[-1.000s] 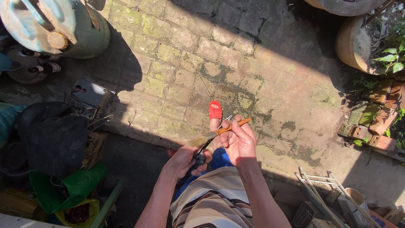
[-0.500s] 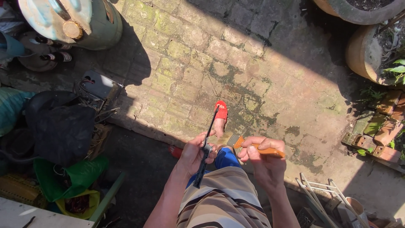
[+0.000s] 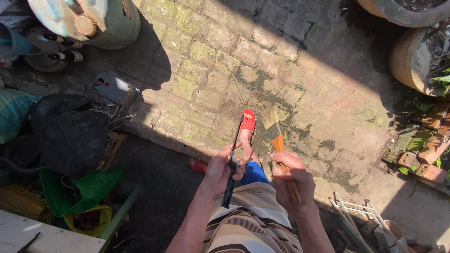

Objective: Cleaning a black plastic component with a brush and applying a liquid treatment.

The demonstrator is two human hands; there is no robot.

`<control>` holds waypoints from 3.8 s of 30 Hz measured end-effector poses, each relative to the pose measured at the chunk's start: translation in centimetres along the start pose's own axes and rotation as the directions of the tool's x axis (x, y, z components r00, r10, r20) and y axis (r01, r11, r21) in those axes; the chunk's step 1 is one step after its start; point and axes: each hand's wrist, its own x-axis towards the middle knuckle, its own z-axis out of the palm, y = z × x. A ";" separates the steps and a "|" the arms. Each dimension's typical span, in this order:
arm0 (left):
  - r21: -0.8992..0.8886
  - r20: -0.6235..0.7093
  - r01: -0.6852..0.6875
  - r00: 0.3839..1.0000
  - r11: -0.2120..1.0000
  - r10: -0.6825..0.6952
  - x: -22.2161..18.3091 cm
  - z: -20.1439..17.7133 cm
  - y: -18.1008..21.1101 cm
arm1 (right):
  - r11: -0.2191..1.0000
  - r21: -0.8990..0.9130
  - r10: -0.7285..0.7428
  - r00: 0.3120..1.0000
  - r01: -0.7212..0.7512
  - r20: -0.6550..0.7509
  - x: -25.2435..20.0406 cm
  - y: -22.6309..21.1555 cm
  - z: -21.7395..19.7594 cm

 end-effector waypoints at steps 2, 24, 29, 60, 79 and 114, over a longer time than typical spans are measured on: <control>0.023 -0.041 -0.014 0.999 1.000 0.015 0.4 0.9 0.2 | 0.998 0.058 0.031 0.999 -0.033 0.035 0.2 -1.2 -0.6; -0.050 0.175 -0.230 0.956 0.972 0.235 4.2 3.1 0.3 | 0.946 0.174 0.267 0.962 -0.274 0.061 0.9 -2.7 -2.5; -0.001 0.155 -0.266 0.952 0.964 0.263 4.7 3.6 0.0 | 0.884 0.183 0.392 0.895 -0.430 0.211 -0.1 -0.8 0.1; -0.326 0.244 -0.388 0.846 0.862 0.473 4.4 3.3 5.8 | 0.609 0.467 0.679 0.726 -0.641 0.112 -2.3 -3.2 -3.3; -0.321 0.213 -0.352 0.878 0.879 0.429 4.1 3.2 3.9 | 0.908 0.170 0.407 0.903 -0.384 -0.137 1.0 -3.3 -2.8; -0.034 -0.022 -0.064 0.998 0.997 0.063 -1.9 1.2 -3.2 | 0.962 -0.193 -0.120 0.932 0.195 0.342 -0.3 1.4 1.6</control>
